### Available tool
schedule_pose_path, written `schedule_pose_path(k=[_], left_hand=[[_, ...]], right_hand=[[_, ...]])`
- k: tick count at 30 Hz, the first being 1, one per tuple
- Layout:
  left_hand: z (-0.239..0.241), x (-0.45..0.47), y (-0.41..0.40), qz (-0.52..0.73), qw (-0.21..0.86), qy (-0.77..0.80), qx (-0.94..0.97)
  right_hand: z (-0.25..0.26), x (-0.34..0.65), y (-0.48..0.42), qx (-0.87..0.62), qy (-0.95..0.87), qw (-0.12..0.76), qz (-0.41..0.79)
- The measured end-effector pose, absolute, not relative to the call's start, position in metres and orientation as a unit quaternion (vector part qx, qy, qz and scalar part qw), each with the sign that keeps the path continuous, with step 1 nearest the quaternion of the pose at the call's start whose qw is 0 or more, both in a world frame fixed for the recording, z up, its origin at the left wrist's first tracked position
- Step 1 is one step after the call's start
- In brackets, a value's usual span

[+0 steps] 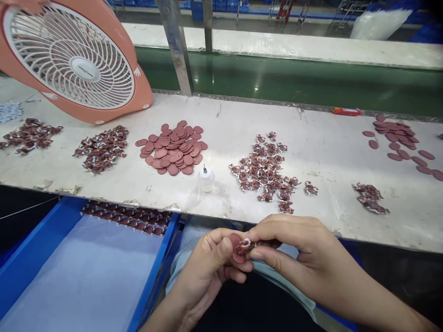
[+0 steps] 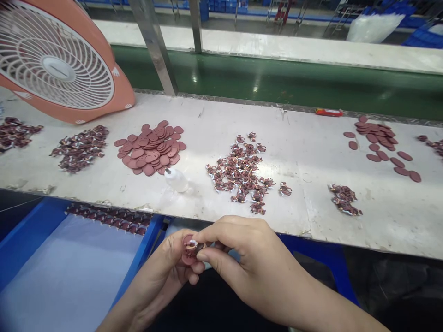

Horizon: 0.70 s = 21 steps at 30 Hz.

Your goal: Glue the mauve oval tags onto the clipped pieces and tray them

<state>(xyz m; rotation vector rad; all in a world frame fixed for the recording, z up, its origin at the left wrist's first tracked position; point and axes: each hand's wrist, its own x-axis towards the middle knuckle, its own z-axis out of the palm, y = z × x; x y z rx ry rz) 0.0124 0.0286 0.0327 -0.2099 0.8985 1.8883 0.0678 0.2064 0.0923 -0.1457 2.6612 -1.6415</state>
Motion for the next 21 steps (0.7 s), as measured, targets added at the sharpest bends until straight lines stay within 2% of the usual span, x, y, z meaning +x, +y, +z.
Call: schedule_pose_path(k=[21], left_hand=[[0.0261, 0.0154, 0.0297, 0.775, 0.499, 0.369, -0.115]], right_hand=[[0.0898, 0.0681, 0.2045, -0.062, 0.862, 0.016, -0.503]])
